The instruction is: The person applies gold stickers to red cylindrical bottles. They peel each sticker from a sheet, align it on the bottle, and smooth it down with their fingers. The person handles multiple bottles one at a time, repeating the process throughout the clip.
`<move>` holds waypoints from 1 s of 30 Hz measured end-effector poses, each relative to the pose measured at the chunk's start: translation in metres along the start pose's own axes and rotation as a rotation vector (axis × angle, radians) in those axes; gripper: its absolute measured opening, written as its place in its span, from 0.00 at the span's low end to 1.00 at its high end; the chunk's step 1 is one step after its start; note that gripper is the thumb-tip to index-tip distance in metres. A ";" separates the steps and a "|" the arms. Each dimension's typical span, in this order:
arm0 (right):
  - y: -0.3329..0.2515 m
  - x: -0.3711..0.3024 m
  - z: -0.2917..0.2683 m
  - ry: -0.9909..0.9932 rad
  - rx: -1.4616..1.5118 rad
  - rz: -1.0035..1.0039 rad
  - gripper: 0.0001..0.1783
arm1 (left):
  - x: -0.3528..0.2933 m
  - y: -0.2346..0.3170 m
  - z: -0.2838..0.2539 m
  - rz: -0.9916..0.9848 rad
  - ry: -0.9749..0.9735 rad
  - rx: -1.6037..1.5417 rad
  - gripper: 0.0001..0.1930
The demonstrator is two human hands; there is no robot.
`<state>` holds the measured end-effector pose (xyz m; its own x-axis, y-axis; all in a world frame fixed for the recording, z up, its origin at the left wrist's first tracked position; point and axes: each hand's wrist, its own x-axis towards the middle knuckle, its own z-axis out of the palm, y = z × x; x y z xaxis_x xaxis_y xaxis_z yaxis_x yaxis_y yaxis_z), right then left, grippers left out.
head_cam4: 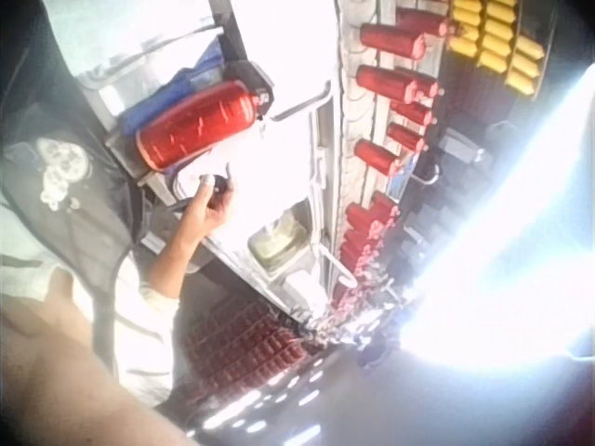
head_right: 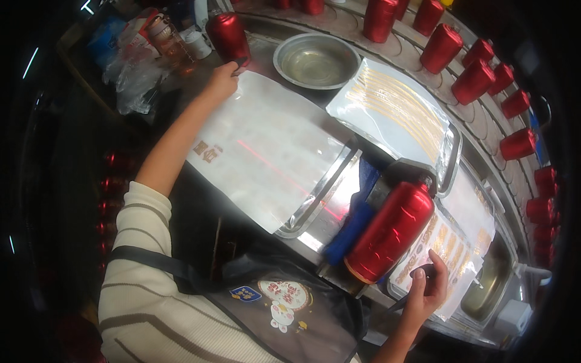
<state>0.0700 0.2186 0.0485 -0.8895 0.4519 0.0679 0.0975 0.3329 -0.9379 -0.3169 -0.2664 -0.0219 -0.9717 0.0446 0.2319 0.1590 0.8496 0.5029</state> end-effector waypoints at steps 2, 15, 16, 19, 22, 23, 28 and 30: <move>0.009 -0.001 -0.007 0.008 -0.017 0.010 0.20 | -0.008 -0.008 -0.005 -0.025 0.038 -0.066 0.12; -0.017 0.011 0.018 -0.044 0.008 -0.047 0.20 | -0.216 0.164 -0.046 0.311 -0.797 -0.216 0.14; -0.016 0.006 0.018 -0.042 0.005 -0.047 0.21 | -0.215 0.165 -0.046 0.345 -0.791 -0.196 0.15; -0.015 -0.003 0.014 -0.026 -0.008 -0.043 0.22 | -0.211 0.165 -0.044 0.321 -0.816 -0.249 0.14; -0.017 -0.012 0.009 0.006 -0.013 -0.020 0.22 | -0.210 0.158 -0.038 0.379 -0.817 -0.248 0.13; -0.021 -0.016 0.008 0.000 -0.011 -0.013 0.22 | -0.209 0.159 -0.039 0.331 -0.855 -0.239 0.12; -0.049 -0.046 0.027 -0.043 0.023 -0.029 0.21 | -0.205 0.165 -0.041 0.171 -0.955 -0.263 0.12; -0.055 -0.048 0.042 -0.217 0.054 -0.117 0.20 | -0.212 0.161 -0.037 0.167 -0.889 -0.339 0.09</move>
<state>0.0888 0.1435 0.0824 -0.9690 0.2225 0.1076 -0.0303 0.3250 -0.9452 -0.0793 -0.1589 0.0410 -0.6869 0.6510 -0.3232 0.2137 0.6059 0.7663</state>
